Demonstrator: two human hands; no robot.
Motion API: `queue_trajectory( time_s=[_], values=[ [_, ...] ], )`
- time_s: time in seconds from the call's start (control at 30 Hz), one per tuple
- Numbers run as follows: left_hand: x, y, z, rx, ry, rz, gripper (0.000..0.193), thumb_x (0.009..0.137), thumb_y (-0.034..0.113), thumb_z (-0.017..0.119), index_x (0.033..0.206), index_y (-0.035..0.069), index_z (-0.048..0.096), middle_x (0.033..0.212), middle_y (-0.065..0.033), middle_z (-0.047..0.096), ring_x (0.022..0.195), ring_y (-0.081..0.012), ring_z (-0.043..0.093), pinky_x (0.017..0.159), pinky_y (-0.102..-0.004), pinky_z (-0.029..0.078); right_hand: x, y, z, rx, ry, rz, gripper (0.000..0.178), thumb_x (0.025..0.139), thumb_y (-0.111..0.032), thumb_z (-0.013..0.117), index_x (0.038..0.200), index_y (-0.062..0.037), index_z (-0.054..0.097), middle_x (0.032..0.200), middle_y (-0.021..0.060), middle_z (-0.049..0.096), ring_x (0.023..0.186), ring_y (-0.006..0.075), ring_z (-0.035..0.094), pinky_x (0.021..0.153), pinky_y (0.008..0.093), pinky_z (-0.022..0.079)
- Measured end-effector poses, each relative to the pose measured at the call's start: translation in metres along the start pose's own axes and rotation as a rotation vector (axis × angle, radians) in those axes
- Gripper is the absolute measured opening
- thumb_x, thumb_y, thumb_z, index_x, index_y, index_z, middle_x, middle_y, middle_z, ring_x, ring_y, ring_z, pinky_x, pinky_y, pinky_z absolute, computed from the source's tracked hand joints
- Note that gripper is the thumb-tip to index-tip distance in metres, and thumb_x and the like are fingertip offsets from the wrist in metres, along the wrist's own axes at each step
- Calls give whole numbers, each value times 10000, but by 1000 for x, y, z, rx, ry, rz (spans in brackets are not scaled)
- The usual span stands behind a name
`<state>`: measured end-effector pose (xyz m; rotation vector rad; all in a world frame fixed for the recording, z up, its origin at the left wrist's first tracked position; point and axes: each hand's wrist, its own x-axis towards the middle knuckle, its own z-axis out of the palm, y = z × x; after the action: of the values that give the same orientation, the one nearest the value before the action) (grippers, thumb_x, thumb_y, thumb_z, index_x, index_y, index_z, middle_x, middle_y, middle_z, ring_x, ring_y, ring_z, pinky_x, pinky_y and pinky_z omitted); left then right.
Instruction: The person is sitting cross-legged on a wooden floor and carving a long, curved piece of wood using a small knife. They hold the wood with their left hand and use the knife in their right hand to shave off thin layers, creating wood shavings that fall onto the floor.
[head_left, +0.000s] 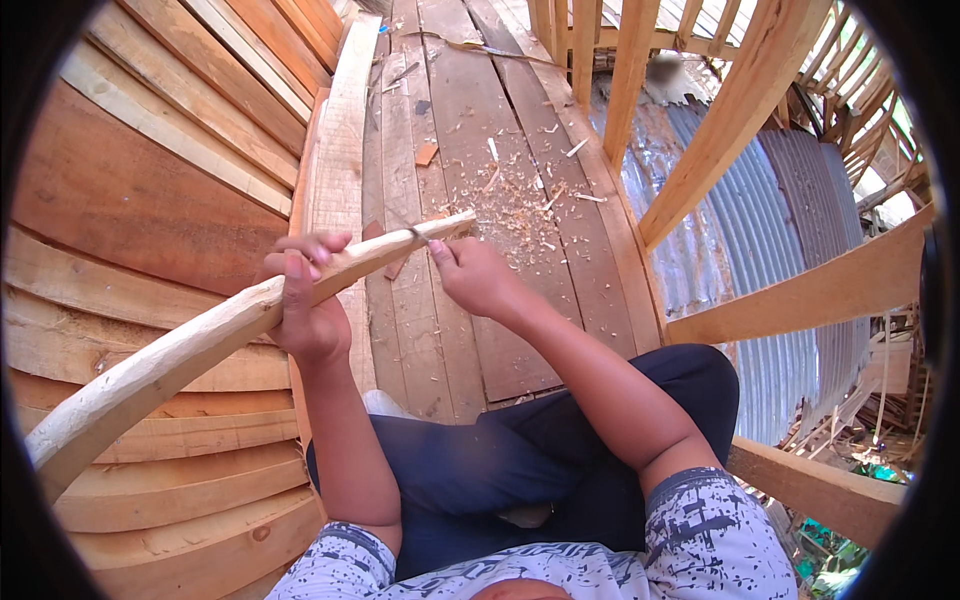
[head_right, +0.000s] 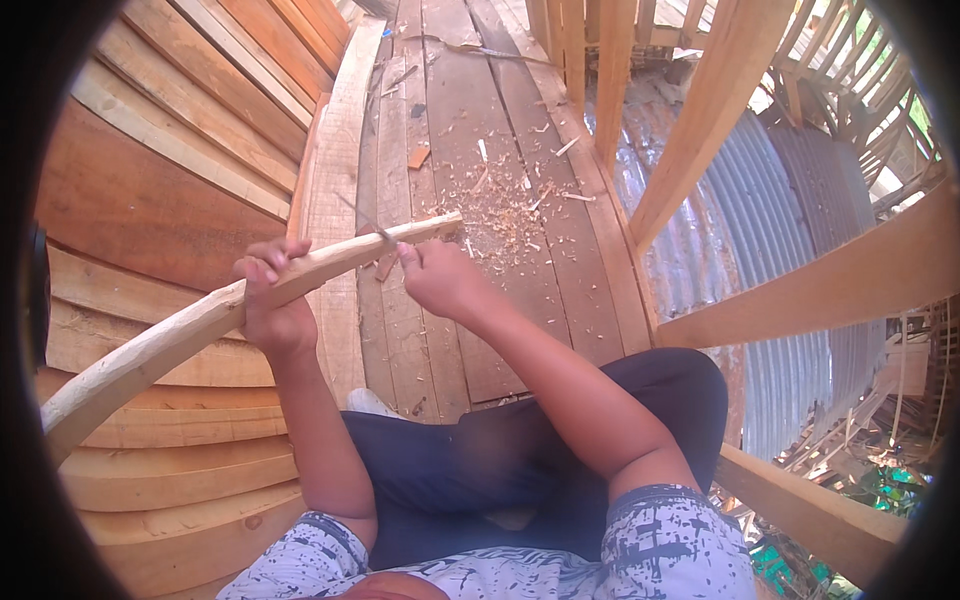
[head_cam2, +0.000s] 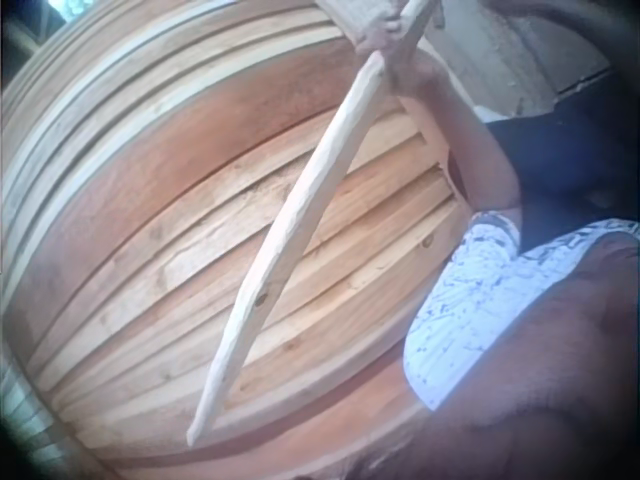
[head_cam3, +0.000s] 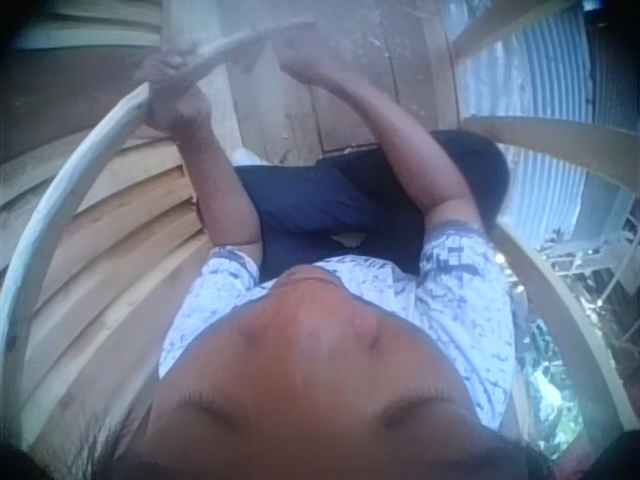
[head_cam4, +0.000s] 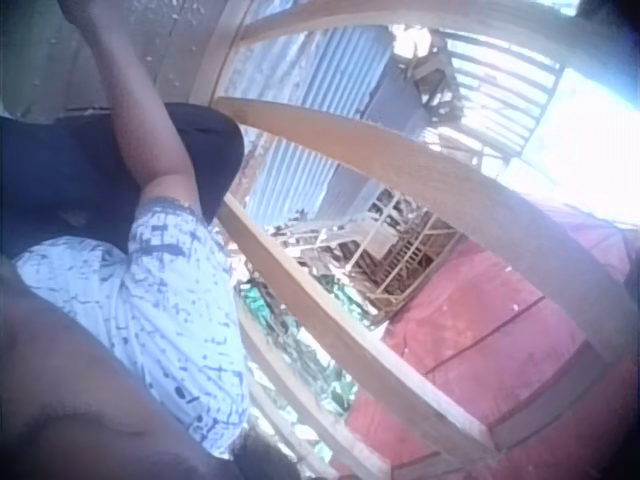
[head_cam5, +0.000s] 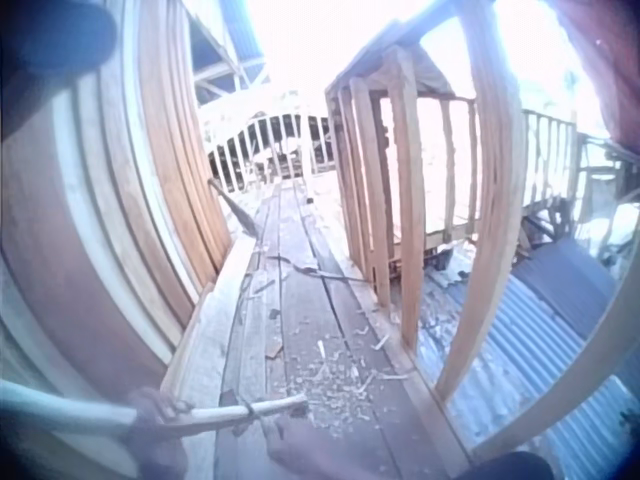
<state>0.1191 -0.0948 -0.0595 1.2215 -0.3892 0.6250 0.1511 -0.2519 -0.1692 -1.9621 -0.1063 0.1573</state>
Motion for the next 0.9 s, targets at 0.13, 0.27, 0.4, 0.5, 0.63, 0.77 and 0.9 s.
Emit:
queue_trajectory(
  time_s=[0.13, 0.27, 0.4, 0.5, 0.63, 0.77, 0.9],
  values=[
    [-4, -7, -18, -172, -105, -13, 199, 927, 102, 563, 734, 71, 525, 676, -49, 494, 667, -182, 504, 756, -435, 479, -1, 17, 3, -6, 106, -91, 574, 1055, -377, 439, 682, 46, 549, 584, 227, 529, 541, 366, 519, 566, 490, 401],
    [1, -9, -26, -152, -215, 8, 211, 888, 80, 569, 687, 59, 506, 639, -56, 488, 618, -179, 493, 706, -414, 485, 11, 53, -20, -97, -57, 118, 534, 1043, -364, 407, 808, 26, 685, 787, 269, 676, 778, 459, 655, 749, 544, 506],
    [4, -2, -30, -128, -442, 45, 238, 839, 84, 614, 645, 38, 484, 587, -70, 488, 541, -184, 492, 629, -399, 496, -9, -9, -11, -196, 70, 40, 666, 1066, -394, 312, 676, 50, 619, 682, 301, 619, 707, 491, 629, 698, 564, 489],
    [-2, -2, -17, -103, -399, 57, 258, 821, 96, 657, 628, 26, 499, 578, -92, 527, 511, -194, 518, 610, -392, 512, -7, -5, 1, -180, 168, 65, 693, 1063, -387, 256, 683, 36, 652, 714, 319, 628, 746, 509, 630, 751, 575, 492],
    [0, 0, -3, -87, -557, 77, 282, 833, 114, 675, 618, 68, 498, 563, -52, 519, 497, -167, 508, 583, -362, 505, 8, 62, -18, -111, 172, 339, 622, 1048, -347, 275, 803, 59, 679, 837, 325, 664, 856, 508, 649, 827, 565, 505],
    [-3, 3, -5, -53, -575, 76, 351, 803, 144, 735, 557, 91, 491, 507, -20, 528, 419, -147, 511, 524, -333, 512, -5, 0, -10, -109, 18, 184, 596, 1036, -340, 298, 830, 70, 679, 871, 343, 662, 861, 520, 644, 826, 566, 501],
    [1, 0, -16, -97, -592, 35, 354, 777, 150, 772, 548, 64, 515, 517, -45, 550, 436, -167, 535, 549, -340, 530, -4, 8, -10, -7, 12, 252, 588, 1028, -352, 316, 861, 67, 693, 873, 344, 663, 870, 514, 648, 835, 570, 498]
  ],
)
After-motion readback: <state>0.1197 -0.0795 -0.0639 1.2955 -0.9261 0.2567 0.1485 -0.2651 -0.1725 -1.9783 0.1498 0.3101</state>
